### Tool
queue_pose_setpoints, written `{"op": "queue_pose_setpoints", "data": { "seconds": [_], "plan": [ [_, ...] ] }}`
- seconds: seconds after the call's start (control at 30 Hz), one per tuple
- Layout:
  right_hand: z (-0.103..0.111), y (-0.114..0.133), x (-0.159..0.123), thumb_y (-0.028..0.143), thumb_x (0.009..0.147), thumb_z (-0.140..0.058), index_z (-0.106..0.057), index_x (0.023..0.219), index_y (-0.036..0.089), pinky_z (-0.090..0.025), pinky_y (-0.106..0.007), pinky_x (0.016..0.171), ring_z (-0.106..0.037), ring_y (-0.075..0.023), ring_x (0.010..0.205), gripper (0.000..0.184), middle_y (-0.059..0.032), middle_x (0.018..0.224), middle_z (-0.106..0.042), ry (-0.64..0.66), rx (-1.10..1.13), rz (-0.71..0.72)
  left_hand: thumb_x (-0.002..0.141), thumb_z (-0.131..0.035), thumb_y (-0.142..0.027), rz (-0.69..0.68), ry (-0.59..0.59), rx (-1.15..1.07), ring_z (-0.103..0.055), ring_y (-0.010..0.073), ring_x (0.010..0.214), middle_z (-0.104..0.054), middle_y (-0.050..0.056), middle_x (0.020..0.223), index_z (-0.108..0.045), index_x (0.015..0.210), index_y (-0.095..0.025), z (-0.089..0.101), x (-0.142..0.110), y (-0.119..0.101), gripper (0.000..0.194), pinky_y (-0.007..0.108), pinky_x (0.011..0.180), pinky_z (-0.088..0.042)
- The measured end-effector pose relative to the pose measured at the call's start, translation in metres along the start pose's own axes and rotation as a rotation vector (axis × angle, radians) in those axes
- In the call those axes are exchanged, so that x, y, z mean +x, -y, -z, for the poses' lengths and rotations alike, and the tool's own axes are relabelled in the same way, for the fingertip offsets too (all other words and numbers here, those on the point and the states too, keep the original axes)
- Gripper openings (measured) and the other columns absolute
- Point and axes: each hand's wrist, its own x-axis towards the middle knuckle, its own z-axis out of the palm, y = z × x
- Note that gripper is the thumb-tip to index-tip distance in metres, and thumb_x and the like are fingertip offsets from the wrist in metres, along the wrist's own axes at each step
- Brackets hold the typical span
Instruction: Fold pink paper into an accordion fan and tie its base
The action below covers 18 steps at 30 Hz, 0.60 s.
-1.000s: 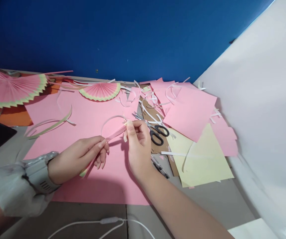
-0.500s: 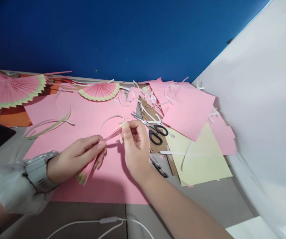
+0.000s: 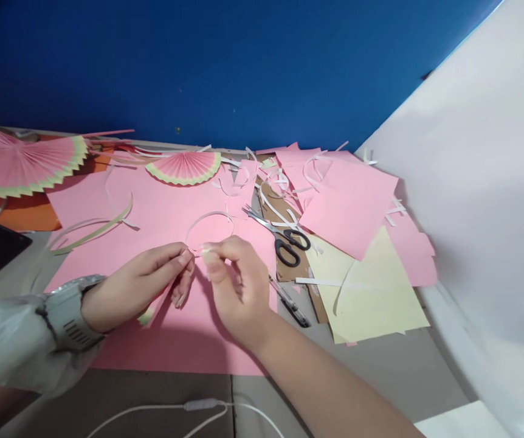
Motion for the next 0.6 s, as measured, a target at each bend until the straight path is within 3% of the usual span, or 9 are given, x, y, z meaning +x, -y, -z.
{"op": "queue_pose_setpoints", "data": {
  "seconds": [0.13,0.37,0.6],
  "plan": [
    [0.000,-0.003,-0.003,0.008,0.087,-0.049,-0.056,0.101,0.023,-0.045,-0.030,0.063,-0.056,-0.0130,0.068,0.022,-0.0005,0.078,-0.058,0.071,0.015,0.112,0.096,-0.030,-0.026,-0.013,-0.039,-0.058,-0.052,0.0112,0.056,-0.055,-0.004,0.057,-0.043,0.070,-0.020,0.000,0.000,0.000,0.030,0.027,0.064,-0.044],
    [-0.003,-0.013,0.005,0.022,0.093,-0.048,-0.050,0.086,0.022,-0.039,-0.028,0.057,-0.046,-0.0107,0.058,0.007,0.0042,0.065,-0.047,-0.213,0.113,-0.137,0.097,-0.029,-0.033,-0.018,-0.004,-0.195,-0.056,0.0142,0.060,-0.060,0.000,0.066,-0.053,0.090,-0.017,0.003,-0.001,0.003,0.030,0.029,0.062,-0.046],
    [-0.002,-0.011,0.005,0.022,0.093,-0.047,-0.051,0.088,0.024,-0.042,-0.028,0.058,-0.050,-0.0110,0.058,0.006,0.0038,0.066,-0.049,-0.234,0.073,-0.029,0.097,-0.032,-0.035,0.010,0.043,-0.354,-0.064,0.0187,0.071,-0.067,0.007,0.076,-0.057,0.087,-0.014,-0.001,-0.003,-0.001,0.035,0.034,0.069,-0.051]
  ]
}}
